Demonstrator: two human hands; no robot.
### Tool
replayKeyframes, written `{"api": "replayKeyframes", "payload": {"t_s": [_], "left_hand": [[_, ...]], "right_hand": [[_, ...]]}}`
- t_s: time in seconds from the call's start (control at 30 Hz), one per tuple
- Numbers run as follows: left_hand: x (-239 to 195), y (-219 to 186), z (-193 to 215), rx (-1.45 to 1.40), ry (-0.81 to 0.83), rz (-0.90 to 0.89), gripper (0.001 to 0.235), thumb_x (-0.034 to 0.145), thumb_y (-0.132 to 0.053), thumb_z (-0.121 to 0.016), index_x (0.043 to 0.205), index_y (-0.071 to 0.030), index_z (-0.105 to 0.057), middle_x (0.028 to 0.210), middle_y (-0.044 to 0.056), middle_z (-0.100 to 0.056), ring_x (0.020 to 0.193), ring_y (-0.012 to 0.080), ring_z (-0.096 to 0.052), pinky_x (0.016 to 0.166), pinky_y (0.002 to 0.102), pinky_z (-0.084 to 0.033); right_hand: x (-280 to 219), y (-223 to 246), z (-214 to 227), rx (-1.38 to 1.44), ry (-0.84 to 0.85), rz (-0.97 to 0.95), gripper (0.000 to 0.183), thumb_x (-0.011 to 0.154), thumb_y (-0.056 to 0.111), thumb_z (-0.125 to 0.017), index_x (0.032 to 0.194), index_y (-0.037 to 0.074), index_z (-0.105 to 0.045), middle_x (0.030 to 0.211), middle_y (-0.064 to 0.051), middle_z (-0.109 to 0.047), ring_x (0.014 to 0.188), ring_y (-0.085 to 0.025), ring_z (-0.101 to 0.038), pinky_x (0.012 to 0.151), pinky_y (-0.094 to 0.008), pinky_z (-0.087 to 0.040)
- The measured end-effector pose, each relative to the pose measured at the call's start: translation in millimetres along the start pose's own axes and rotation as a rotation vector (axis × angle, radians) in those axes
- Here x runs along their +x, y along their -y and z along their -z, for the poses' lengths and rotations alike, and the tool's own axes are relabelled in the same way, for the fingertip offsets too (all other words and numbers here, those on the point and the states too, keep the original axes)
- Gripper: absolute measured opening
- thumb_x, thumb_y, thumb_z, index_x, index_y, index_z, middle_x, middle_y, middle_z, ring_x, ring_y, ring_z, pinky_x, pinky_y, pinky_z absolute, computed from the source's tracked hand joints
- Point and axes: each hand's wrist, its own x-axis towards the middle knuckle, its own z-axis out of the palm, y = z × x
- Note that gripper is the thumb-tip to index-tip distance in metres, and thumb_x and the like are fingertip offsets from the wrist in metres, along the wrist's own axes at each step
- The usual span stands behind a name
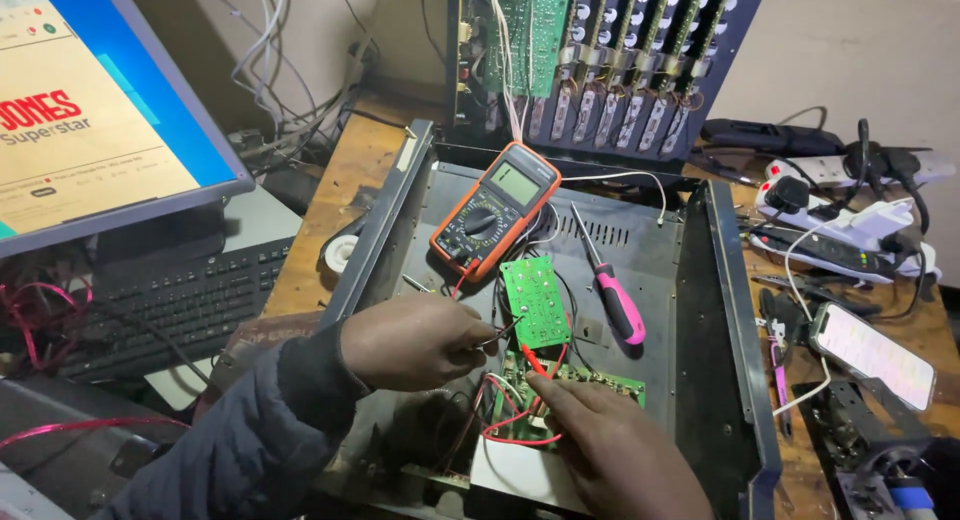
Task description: The person uses a multimeter to test a green circuit board inside an open electronic device. They hold the multimeter probes against various points on the board while observing the digital display. The person also lifts the circuit board to inspect it from different angles.
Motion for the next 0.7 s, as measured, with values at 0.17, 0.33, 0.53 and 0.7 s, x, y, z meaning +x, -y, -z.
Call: {"api": "replayKeyframes", "payload": {"t_s": [0.17, 0.33, 0.53, 0.7], "left_hand": [[-3.8, -4.2, 6.1, -0.007, 0.028, 0.041, 0.015, 0.106, -0.027, -0.065, 0.100, -0.014, -0.071, 0.090, 0.006, -0.074, 0.073, 0.0304, -0.068, 0.062, 0.048, -0.048], [-8.7, -13.5, 6.3, 0.022, 0.111, 0.113, 0.015, 0.106, -0.026, -0.057, 0.101, -0.016, -0.066, 0.089, 0.007, -0.073, 0.074, 0.0332, -0.067, 0.064, 0.050, -0.048], [-2.8, -5.7, 4.3, 0.026, 0.091, 0.066, 0.018, 0.107, -0.027, -0.055, 0.103, -0.013, -0.064, 0.088, 0.012, -0.072, 0.073, 0.0382, -0.065, 0.062, 0.053, -0.044], [-4.2, 0.2, -6.5, 0.018, 0.096, 0.111, 0.010, 0.098, -0.024, -0.061, 0.098, -0.013, -0.063, 0.085, 0.012, -0.071, 0.069, 0.0400, -0.066, 0.059, 0.054, -0.046]], "right_hand": [[0.4, 1.0, -0.7, 0.011, 0.009, 0.010, 0.072, 0.096, 0.011, -0.064, 0.165, 0.019, -0.048, 0.144, -0.013, -0.069, 0.124, -0.038, -0.066, 0.093, -0.048, -0.055], [-5.0, 3.6, -1.8, 0.009, 0.004, 0.030, 0.072, 0.093, 0.013, -0.065, 0.164, 0.019, -0.050, 0.145, -0.014, -0.068, 0.124, -0.039, -0.066, 0.092, -0.049, -0.055], [-3.4, 16.5, 13.2, 0.019, -0.048, 0.022, 0.071, 0.092, 0.009, -0.063, 0.162, 0.019, -0.053, 0.140, -0.013, -0.071, 0.120, -0.038, -0.068, 0.091, -0.046, -0.056], [-5.8, 20.5, 15.8, 0.050, -0.080, 0.066, 0.081, 0.079, 0.006, -0.070, 0.158, 0.019, -0.057, 0.149, -0.010, -0.069, 0.130, -0.034, -0.065, 0.105, -0.043, -0.049]]}}
